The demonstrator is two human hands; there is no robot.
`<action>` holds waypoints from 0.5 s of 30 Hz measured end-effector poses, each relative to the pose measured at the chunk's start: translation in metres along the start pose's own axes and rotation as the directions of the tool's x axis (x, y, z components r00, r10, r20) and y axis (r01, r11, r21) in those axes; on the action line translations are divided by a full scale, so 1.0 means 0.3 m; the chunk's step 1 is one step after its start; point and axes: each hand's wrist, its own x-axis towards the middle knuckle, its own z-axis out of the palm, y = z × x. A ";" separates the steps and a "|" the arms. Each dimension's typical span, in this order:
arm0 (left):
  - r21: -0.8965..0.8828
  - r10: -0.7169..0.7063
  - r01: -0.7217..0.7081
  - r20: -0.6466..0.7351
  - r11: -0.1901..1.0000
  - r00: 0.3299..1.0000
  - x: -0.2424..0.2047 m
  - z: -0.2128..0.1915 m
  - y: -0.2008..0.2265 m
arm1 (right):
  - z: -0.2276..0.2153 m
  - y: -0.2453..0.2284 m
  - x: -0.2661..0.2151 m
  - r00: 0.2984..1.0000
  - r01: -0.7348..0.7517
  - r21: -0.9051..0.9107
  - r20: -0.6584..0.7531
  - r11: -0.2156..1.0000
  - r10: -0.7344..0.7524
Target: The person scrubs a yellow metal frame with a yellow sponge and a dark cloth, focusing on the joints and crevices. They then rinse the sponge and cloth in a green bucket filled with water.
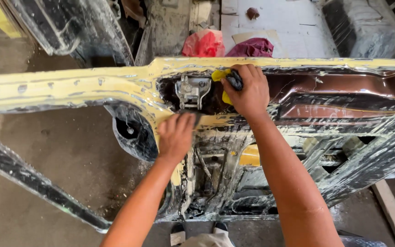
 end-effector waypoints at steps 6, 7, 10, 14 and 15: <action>-0.008 -0.045 0.045 0.032 0.999 0.998 0.045 0.021 0.143 | -0.004 -0.004 0.003 1.000 0.004 0.009 -0.014 1.000 -0.004; -0.006 -0.044 0.045 0.026 0.999 0.999 0.062 0.013 0.136 | -0.008 -0.004 0.012 1.000 0.009 0.008 -0.019 1.000 -0.009; -0.026 0.016 -0.015 0.037 1.000 0.999 0.036 -0.019 0.099 | -0.008 -0.008 0.001 1.000 0.009 0.013 -0.002 1.000 -0.009; 0.032 -0.090 0.089 0.028 0.996 0.996 -0.014 -0.023 0.010 | -0.003 -0.005 0.000 1.000 -0.008 -0.003 -0.004 1.000 0.008; 0.024 -0.131 0.131 0.006 0.991 0.991 -0.026 -0.019 0.015 | -0.003 -0.009 -0.005 1.000 -0.009 -0.007 0.004 1.000 0.009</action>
